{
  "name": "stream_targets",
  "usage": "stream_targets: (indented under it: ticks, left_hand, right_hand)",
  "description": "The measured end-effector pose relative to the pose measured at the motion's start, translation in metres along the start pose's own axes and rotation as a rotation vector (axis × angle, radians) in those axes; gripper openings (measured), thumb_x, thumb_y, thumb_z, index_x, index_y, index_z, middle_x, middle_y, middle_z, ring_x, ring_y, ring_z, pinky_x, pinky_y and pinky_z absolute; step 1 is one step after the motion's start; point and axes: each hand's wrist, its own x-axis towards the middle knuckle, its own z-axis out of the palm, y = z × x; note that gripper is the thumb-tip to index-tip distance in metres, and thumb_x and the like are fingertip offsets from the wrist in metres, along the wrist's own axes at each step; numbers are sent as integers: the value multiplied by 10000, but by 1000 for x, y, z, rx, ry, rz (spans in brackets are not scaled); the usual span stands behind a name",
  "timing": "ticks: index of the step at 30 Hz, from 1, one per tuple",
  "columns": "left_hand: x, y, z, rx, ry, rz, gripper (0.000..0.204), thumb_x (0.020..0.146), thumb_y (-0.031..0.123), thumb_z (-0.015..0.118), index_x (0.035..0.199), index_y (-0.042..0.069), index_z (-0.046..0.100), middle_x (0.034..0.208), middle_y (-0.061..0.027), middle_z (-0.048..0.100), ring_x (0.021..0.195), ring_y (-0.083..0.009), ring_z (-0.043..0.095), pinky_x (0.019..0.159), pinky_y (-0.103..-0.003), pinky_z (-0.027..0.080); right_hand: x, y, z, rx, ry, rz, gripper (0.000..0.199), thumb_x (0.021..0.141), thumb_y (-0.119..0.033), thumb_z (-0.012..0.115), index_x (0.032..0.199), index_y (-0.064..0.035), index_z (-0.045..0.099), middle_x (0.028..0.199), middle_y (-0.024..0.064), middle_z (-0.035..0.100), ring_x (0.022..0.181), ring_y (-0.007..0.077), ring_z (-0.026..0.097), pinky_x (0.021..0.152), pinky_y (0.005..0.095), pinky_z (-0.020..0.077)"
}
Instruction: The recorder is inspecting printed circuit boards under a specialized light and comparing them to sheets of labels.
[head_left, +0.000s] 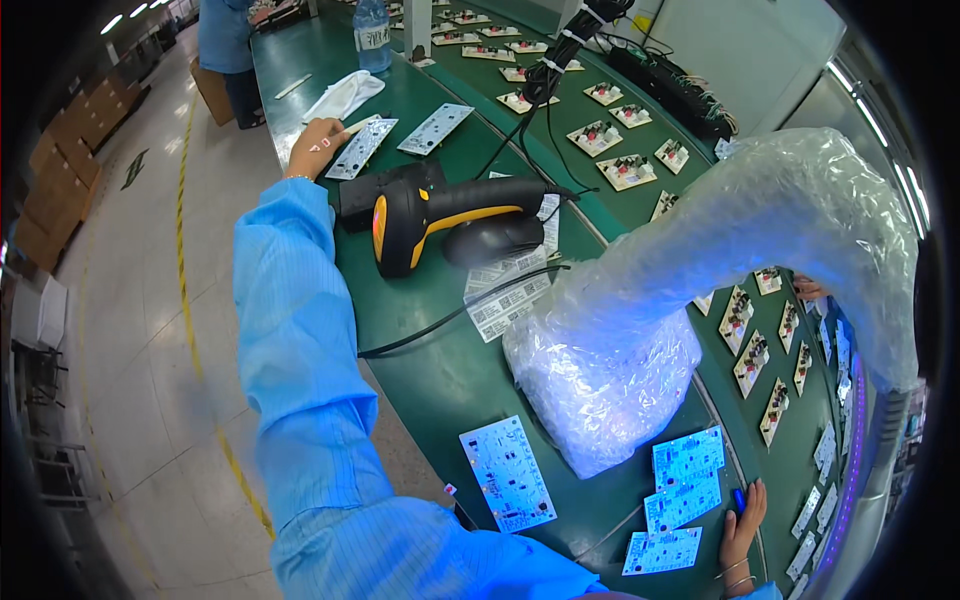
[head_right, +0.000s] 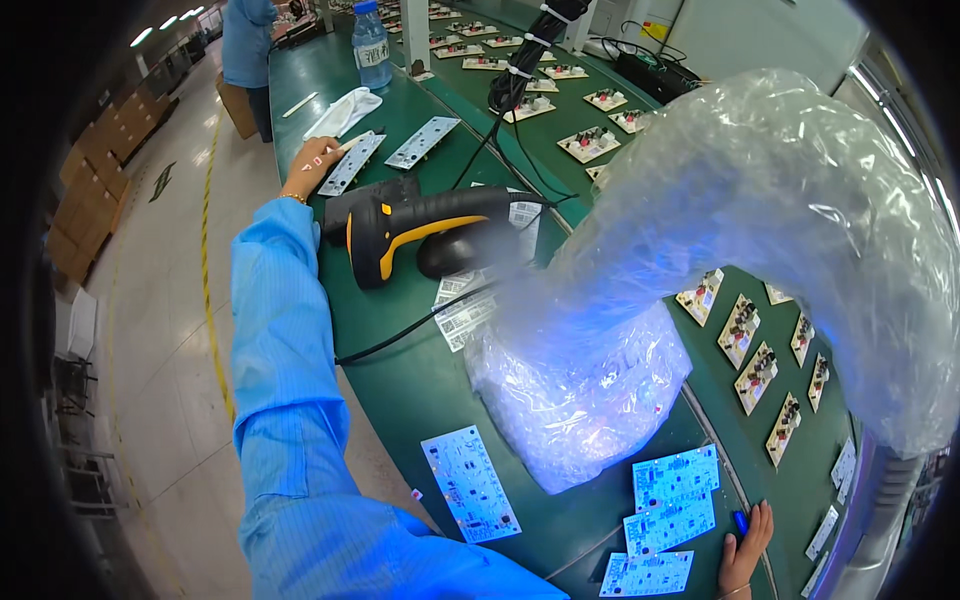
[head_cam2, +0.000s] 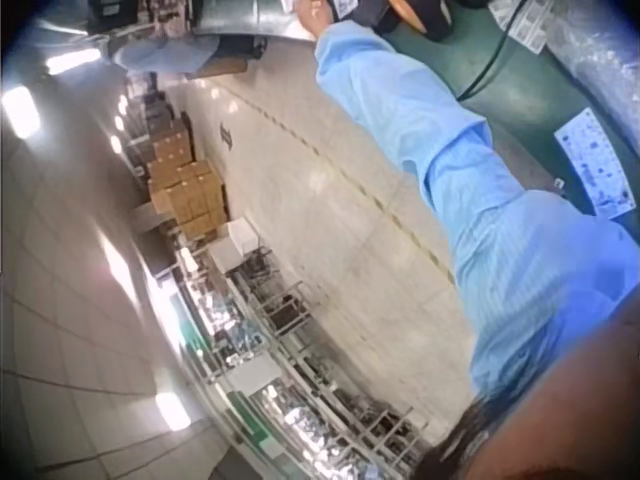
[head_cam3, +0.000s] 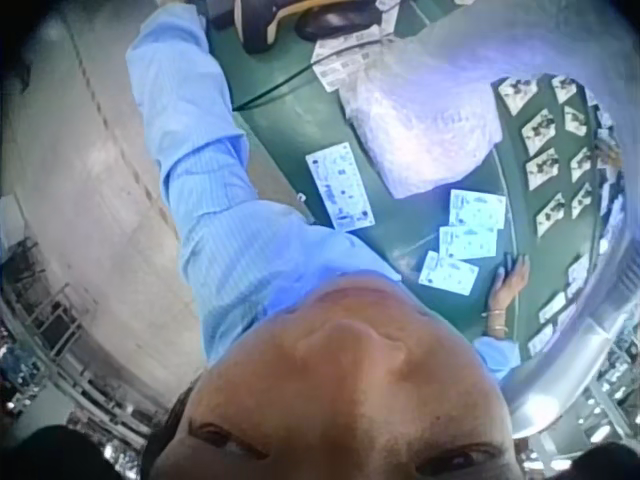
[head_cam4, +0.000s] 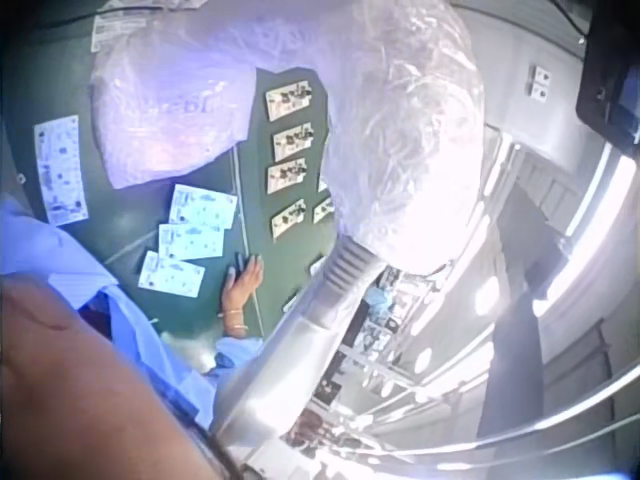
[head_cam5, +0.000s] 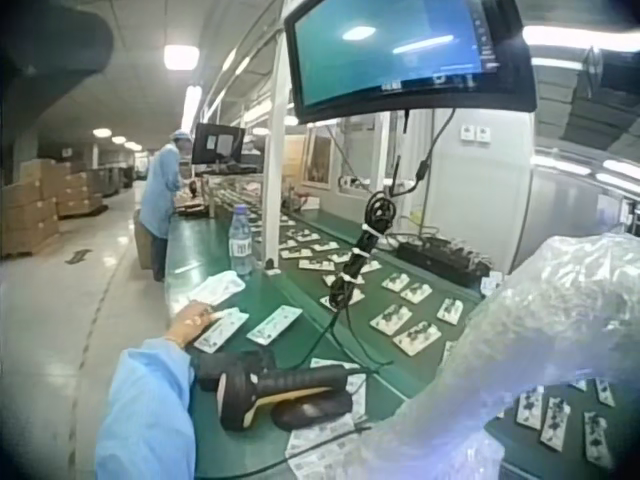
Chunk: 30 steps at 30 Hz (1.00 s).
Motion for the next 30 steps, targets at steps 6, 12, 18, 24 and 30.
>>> stream_targets:
  ticks: [6, 12, 18, 24, 30]
  left_hand:
    - [-4, -20, 2, -147, 115, -12, 173, 684, 172, 601, 761, 26, 550, 765, -163, 530, 761, -293, 509, 667, -353, 393]
    - [-24, -22, -2, -359, 361, -71, 186, 744, 180, 562, 705, 5, 513, 676, -117, 506, 660, -224, 487, 614, -322, 383]
    - [-89, 24, -38, -914, 567, -215, 153, 790, 164, 564, 710, 37, 535, 693, -12, 508, 632, -81, 449, 591, -207, 363]
    - [-239, 163, -74, -935, 452, 4, 108, 775, 111, 583, 724, 33, 530, 708, -14, 513, 662, -100, 461, 594, -243, 381]
    - [-357, 301, -88, -901, -185, 801, 123, 659, 92, 631, 654, 54, 514, 670, -85, 495, 590, -243, 475, 531, -386, 366]
  right_hand:
    - [3, -3, -3, 29, 2, 21, 535, 815, -286, 431, 1247, 11, 321, 1318, 186, 289, 1226, 357, 235, 1010, 433, 170]
    - [-2, -1, -1, 20, 37, 10, 531, 804, -240, 454, 1264, -14, 313, 1318, 178, 292, 1222, 341, 254, 1017, 412, 177]
    - [3, 5, -1, 106, 104, 21, 451, 825, -270, 447, 1176, 6, 386, 1202, 181, 382, 1121, 325, 344, 952, 398, 248]
    - [-16, 10, 14, 361, 292, 89, 409, 845, -301, 439, 1089, 26, 459, 1086, 184, 472, 1020, 309, 434, 887, 385, 318]
    - [-4, -112, -47, 646, 428, -547, 454, 857, -386, 425, 1002, 37, 511, 949, 184, 536, 887, 281, 497, 780, 366, 384]
